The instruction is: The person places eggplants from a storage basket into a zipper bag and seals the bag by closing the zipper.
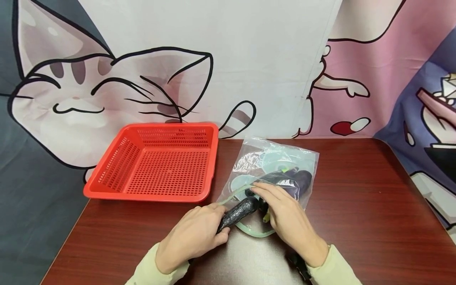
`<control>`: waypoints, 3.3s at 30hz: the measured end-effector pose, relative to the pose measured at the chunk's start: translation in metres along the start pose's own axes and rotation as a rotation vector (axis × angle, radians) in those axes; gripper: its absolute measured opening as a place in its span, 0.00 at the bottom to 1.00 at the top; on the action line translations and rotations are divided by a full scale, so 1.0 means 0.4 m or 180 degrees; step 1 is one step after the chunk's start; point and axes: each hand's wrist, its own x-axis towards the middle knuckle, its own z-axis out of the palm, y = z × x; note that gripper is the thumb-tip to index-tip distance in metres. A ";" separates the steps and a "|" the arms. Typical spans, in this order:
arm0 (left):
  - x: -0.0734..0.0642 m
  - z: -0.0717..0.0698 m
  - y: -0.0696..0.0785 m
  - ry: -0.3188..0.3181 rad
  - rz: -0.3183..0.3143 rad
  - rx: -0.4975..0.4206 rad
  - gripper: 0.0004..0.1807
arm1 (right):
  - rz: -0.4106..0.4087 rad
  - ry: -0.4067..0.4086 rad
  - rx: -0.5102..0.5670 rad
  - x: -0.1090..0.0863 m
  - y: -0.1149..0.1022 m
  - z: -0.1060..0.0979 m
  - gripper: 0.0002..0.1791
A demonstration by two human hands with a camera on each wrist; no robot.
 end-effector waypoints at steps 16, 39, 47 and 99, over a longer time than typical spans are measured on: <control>0.014 0.037 0.045 0.0432 -0.0464 -0.0087 0.11 | 0.0020 0.0001 0.0020 -0.001 -0.002 -0.001 0.28; 0.034 0.087 0.098 0.1236 -0.0810 0.0627 0.10 | -0.0067 0.0046 -0.0001 0.000 0.001 0.003 0.30; 0.046 0.090 0.100 0.1214 -0.0889 0.0649 0.13 | -0.0095 0.0055 0.0005 0.002 0.001 0.006 0.30; 0.089 0.153 0.116 0.1582 -0.0721 0.1251 0.01 | -0.0154 0.0098 0.0072 0.001 0.003 0.008 0.27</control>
